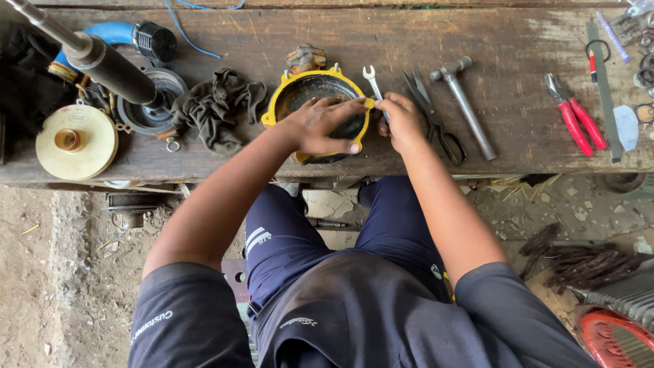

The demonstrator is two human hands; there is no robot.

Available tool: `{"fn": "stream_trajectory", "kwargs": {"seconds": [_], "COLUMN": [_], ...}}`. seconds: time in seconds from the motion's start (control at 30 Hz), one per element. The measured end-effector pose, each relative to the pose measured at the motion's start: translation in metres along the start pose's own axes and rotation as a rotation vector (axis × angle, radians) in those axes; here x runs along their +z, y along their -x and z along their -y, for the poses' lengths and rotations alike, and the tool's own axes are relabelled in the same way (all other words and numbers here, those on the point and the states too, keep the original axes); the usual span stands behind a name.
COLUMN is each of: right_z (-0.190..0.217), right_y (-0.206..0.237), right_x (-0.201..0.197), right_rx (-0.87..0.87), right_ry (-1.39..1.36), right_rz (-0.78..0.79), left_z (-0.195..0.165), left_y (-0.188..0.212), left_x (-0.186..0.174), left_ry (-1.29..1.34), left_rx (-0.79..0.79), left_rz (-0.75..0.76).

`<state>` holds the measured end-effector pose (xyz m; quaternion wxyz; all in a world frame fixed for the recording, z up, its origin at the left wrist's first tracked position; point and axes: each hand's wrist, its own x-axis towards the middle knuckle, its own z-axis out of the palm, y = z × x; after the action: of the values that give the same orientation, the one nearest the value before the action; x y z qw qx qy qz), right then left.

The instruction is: The person takes a wrench and other hand tools from a shelf, sits at a wooden workbench, and scrapes rust and debris from a yellow pump cover, working the tool around its rim and surface while holding it steady with the other hand.

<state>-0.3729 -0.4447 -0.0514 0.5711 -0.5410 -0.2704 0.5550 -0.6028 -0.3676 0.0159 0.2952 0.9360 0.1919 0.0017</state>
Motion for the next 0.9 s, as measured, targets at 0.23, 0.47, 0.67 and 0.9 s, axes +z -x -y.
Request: {"fn": "stream_trajectory", "kwargs": {"seconds": [0.23, 0.47, 0.67, 0.9], "right_z": [-0.001, 0.000, -0.007, -0.024], "right_y": [0.001, 0.000, -0.002, 0.010], "right_x": [-0.004, 0.002, -0.001, -0.010], "right_rx": [0.038, 0.034, -0.006, 0.001], "right_ry": [-0.043, -0.031, -0.068, -0.071], "right_rz": [-0.006, 0.015, 0.062, 0.055], "left_z": [-0.029, -0.055, -0.049, -0.058], "left_y": [-0.033, -0.045, -0.035, -0.020], "left_x": [0.015, 0.040, 0.042, 0.054], "left_ry": [0.051, -0.186, -0.099, -0.151], "left_rx": [-0.294, -0.495, -0.552, -0.445], "left_rz": [-0.276, -0.418, -0.361, -0.386]}}
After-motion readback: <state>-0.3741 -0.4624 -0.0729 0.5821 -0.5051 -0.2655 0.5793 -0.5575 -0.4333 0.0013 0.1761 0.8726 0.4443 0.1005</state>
